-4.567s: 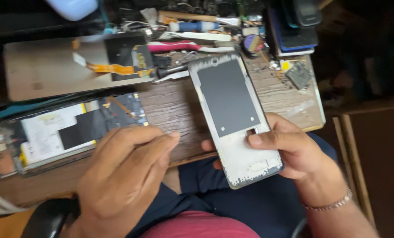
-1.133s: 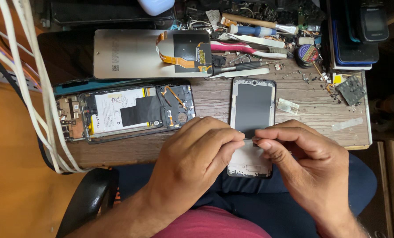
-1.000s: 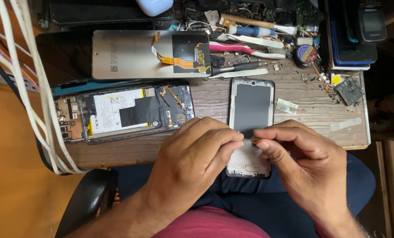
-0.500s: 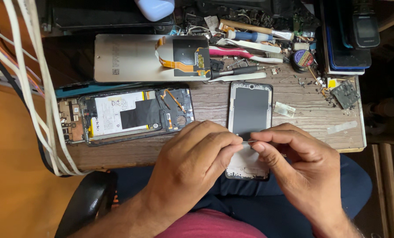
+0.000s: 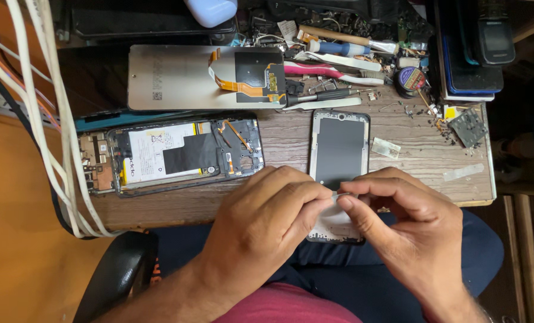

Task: The person disassembles a smartphone, removes the screen and internal components, and uses tweezers to clean adhesive residue from the phone frame. They handle the screen, battery, and frame while working at a cluttered electronics repair bench.

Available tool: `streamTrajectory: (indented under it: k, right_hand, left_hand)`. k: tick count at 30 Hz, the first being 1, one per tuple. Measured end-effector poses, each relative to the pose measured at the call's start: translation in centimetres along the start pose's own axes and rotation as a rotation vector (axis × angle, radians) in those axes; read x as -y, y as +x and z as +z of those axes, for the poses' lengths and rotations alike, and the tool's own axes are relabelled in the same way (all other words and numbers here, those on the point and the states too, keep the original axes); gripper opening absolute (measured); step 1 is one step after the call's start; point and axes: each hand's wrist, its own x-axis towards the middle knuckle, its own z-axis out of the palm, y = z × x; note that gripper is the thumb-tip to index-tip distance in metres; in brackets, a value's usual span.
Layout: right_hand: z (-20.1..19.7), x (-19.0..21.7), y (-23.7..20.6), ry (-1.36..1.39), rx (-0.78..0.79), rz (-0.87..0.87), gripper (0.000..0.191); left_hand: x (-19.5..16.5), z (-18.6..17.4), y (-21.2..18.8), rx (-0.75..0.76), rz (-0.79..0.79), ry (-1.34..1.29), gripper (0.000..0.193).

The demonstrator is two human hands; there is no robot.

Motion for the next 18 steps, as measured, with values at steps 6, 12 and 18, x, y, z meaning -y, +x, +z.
streamTrajectory:
  k: [6,12,18]
  right_hand:
    - [0.26,0.13,-0.19,-0.030,-0.033,-0.001,0.017]
    - [0.41,0.08,0.12,-0.025,-0.022,-0.062,0.015]
    - [0.57,0.41,0.54,0.018,-0.018,-0.085,0.022]
  left_hand:
    - [0.10,0.16,-0.31,-0.028,0.023,-0.004,0.018]
    - [0.25,-0.24,-0.26,-0.008,0.008,-0.034,0.013]
    - [0.22,-0.50,-0.09,-0.002,-0.030,-0.063,0.012]
